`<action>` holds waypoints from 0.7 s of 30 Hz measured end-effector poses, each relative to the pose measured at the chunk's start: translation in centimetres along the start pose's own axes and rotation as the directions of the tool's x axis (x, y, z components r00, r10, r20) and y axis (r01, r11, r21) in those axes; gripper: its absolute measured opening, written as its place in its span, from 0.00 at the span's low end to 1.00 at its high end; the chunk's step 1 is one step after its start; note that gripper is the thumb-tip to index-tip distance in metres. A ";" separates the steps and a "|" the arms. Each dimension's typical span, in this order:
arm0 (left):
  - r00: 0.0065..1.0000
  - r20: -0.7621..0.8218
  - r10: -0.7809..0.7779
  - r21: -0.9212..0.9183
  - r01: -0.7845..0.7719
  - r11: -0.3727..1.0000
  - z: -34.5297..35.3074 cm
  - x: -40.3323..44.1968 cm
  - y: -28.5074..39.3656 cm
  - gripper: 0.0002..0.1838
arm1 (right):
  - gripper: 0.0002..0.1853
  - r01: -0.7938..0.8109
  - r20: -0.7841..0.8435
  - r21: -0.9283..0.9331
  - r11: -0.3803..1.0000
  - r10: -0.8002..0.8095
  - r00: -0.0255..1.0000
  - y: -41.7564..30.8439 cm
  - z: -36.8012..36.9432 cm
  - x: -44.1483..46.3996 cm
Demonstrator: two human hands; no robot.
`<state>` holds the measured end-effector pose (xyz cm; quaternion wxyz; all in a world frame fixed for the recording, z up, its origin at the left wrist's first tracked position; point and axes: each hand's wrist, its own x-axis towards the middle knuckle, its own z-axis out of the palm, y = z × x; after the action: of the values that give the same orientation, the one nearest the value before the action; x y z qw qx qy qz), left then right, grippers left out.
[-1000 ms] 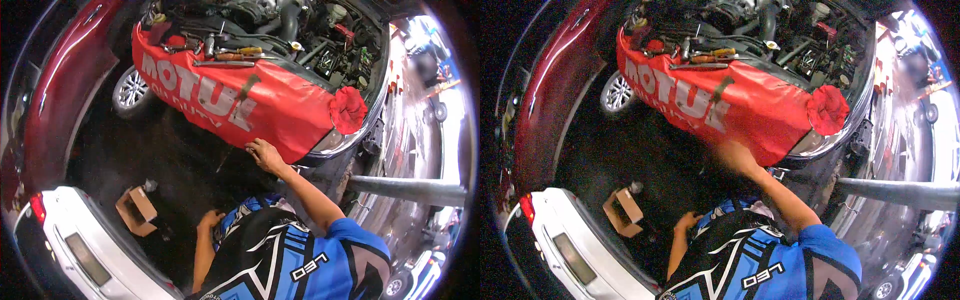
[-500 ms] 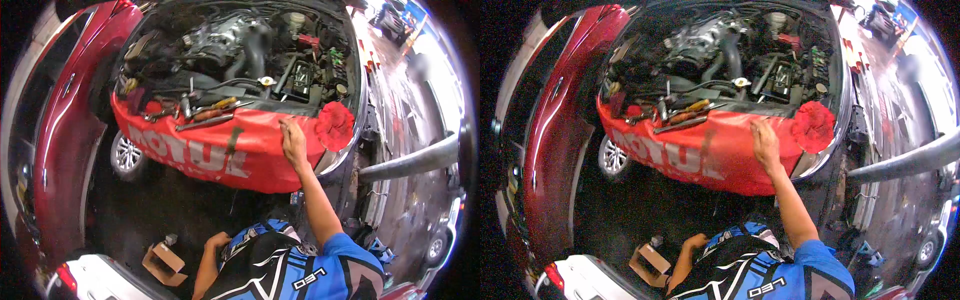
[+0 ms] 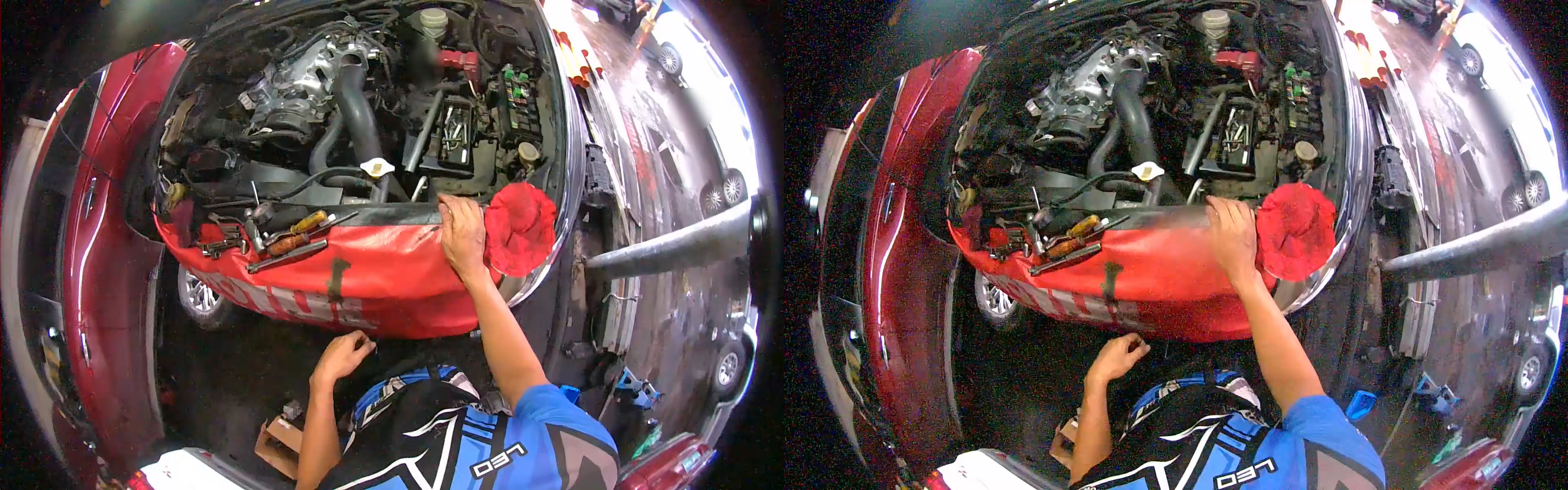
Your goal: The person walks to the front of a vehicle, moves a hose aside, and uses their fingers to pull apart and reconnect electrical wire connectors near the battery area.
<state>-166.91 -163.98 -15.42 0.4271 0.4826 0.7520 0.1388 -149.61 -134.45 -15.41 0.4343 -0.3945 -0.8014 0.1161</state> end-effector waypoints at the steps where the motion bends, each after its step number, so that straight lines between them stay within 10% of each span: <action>1: 0.998 -0.025 0.062 -0.012 -0.063 0.998 -0.6 0.7 1.2 0.18 | 0.12 0.011 0.004 -0.002 1.000 -0.011 1.000 -0.2 -0.2 0.2; 12: 0.890 -0.084 0.449 -0.054 -0.454 0.889 -9.2 7.3 11.3 0.13 | 0.10 -0.039 0.053 -0.031 0.999 0.041 0.998 -1.5 -0.7 1.3; 21: 0.855 -0.201 0.478 -0.158 -0.510 0.845 -20.6 15.7 15.4 0.11 | 0.14 -0.038 0.142 -0.081 0.996 0.049 0.989 -1.2 -0.4 1.9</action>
<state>-176.17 -138.86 -1.56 0.3652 0.6013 0.6139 0.3580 -150.49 -133.93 -13.38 0.3572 -0.4193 -0.8256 0.1224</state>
